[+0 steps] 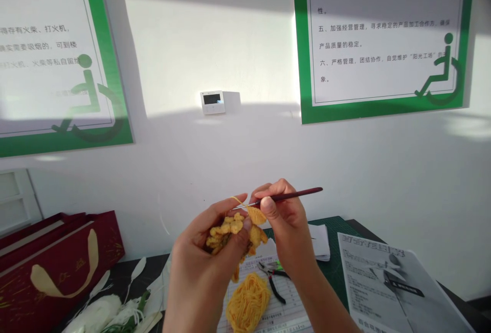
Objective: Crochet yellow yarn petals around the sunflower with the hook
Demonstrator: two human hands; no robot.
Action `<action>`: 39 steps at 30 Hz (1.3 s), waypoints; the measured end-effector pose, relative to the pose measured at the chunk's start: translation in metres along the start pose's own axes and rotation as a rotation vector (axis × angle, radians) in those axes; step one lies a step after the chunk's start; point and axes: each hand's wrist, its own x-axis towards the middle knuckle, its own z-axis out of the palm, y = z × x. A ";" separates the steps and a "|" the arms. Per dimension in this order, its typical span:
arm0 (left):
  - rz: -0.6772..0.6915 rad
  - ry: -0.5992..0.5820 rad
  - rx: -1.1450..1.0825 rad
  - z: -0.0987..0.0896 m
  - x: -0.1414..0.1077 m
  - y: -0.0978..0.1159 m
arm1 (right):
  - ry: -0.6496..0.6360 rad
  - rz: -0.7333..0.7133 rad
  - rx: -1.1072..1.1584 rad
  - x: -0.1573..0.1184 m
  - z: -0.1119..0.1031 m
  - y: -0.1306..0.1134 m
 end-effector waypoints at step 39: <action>-0.222 -0.230 -0.086 -0.011 0.004 0.003 | -0.197 -0.009 0.088 0.012 -0.026 -0.018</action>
